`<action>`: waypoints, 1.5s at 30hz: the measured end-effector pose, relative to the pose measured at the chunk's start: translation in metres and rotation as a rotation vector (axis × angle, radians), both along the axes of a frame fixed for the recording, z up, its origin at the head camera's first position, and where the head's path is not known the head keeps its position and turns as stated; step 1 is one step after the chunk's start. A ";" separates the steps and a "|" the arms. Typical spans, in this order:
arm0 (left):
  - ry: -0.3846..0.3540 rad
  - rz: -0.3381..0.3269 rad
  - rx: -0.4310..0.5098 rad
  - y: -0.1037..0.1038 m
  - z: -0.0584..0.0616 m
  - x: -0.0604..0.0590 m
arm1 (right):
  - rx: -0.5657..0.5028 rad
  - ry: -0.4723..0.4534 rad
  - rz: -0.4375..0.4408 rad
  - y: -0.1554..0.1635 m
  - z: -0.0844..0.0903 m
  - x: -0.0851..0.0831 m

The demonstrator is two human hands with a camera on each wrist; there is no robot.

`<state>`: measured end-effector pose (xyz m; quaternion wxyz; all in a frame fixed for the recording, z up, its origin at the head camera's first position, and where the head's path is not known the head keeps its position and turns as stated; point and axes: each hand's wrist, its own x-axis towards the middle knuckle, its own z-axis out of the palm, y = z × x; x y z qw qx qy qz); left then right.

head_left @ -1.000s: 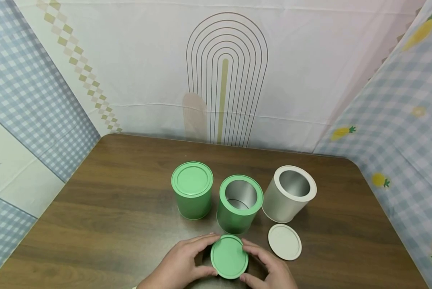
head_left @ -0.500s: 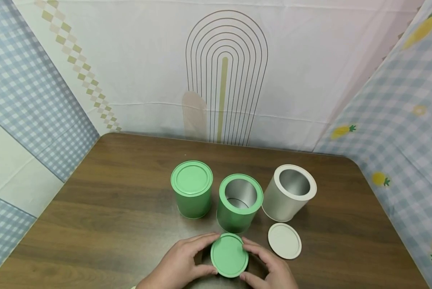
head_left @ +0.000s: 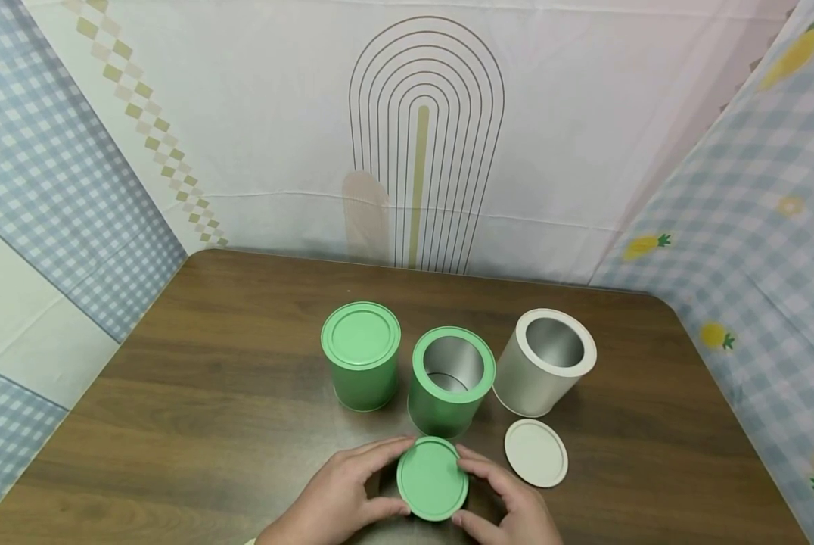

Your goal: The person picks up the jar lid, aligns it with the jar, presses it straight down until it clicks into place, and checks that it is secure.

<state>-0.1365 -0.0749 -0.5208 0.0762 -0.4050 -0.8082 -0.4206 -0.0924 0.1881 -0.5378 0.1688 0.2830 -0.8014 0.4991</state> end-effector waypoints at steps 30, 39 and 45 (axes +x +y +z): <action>0.025 -0.004 0.028 0.000 0.000 0.001 | -0.048 -0.024 0.006 -0.002 -0.001 0.001; 0.030 -0.019 0.044 0.001 0.000 0.000 | -0.057 -0.021 0.008 -0.001 -0.001 0.001; 0.016 -0.021 0.042 0.001 0.000 0.000 | -0.047 -0.035 -0.004 -0.001 0.000 0.002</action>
